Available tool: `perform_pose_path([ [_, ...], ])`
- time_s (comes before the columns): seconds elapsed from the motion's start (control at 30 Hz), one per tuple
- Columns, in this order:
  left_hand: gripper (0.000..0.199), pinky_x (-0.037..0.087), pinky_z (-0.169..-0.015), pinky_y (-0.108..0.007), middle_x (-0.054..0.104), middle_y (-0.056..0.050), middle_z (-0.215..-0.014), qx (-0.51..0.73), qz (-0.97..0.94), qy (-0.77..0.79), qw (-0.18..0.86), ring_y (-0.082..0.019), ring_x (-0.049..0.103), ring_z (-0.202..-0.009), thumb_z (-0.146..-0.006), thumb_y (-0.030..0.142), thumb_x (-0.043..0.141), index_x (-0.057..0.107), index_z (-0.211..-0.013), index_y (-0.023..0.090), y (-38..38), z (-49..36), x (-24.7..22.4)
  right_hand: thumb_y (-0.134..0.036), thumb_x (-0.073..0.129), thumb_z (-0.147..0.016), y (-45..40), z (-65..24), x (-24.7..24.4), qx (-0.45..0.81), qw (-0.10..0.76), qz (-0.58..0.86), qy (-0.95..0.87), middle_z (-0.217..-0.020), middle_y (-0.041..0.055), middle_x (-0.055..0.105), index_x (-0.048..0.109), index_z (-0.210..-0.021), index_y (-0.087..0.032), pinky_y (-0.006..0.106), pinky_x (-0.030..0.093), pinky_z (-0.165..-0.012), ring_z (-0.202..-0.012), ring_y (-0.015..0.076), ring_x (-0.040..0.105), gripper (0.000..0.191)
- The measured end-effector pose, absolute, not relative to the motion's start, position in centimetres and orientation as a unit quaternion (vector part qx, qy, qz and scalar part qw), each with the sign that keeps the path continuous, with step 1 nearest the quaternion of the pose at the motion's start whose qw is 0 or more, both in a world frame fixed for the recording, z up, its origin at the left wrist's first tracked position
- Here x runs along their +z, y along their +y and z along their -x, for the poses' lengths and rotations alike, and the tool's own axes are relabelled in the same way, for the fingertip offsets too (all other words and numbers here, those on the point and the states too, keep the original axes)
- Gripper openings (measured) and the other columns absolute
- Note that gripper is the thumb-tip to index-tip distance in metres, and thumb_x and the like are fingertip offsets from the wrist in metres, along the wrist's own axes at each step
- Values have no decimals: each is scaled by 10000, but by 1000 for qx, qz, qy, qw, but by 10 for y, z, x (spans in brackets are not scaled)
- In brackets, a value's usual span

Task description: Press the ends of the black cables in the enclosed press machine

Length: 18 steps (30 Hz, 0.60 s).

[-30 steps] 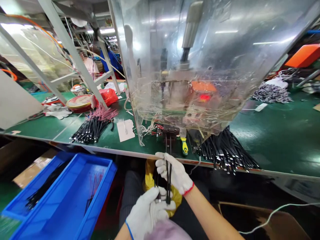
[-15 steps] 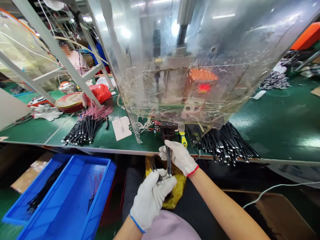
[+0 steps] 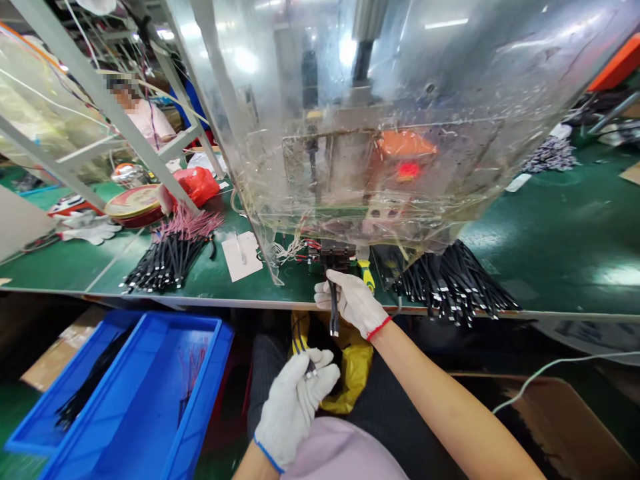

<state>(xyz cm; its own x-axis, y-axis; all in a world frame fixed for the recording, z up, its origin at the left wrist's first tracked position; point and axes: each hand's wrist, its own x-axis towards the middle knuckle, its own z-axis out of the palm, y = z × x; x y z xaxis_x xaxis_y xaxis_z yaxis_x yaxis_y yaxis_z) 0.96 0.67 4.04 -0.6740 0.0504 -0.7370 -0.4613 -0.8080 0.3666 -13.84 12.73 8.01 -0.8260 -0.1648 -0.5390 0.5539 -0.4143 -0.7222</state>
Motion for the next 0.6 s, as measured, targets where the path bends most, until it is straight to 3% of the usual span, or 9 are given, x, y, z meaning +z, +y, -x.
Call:
perform_pose_path([
  [0.2, 142, 603, -763, -321, 706, -157, -979, 874, 348, 292, 172, -223, 711, -823, -882, 194, 582, 638, -924, 71, 2, -14, 38, -254, 541, -886, 129, 140, 77, -830, 208, -183, 484, -663, 100, 708, 578, -642, -120, 323, 590, -581, -517, 165, 661, 281],
  [0.3, 165, 582, -587, -242, 695, -110, -887, 877, 268, 326, 228, -161, 682, -673, -844, 263, 640, 623, -887, 104, -8, -22, 35, -274, 549, -887, 146, 129, 65, -838, 237, -123, 476, -709, 97, 722, 616, -728, -118, 299, 576, -547, -538, 173, 675, 233],
  [0.4, 261, 447, -380, -163, 662, -57, -737, 840, 175, 406, 315, -99, 579, -479, -819, 371, 662, 618, -909, 130, -27, -32, 28, -393, 527, -901, 164, 99, 36, -788, 384, -92, 472, -665, 102, 715, 639, -783, -113, 265, 547, -482, -512, 180, 672, 324],
  [0.5, 291, 358, -344, -132, 631, -36, -632, 744, 119, 508, 417, -64, 499, -401, -820, 397, 645, 640, -902, 118, -47, -40, 17, -487, 491, -904, 165, 58, -2, -753, 494, -98, 423, -700, 119, 725, 652, -895, -105, 270, 549, -482, -531, 192, 687, 415],
  [0.6, 314, 337, -361, -128, 596, -13, -588, 666, 96, 586, 452, -51, 462, -396, -827, 421, 612, 661, -879, 115, -59, -45, 2, -374, 551, -891, 149, 27, -31, -820, 399, -143, 384, -788, 92, 739, 649, -967, -131, 287, 577, -568, -616, 182, 708, 273],
])
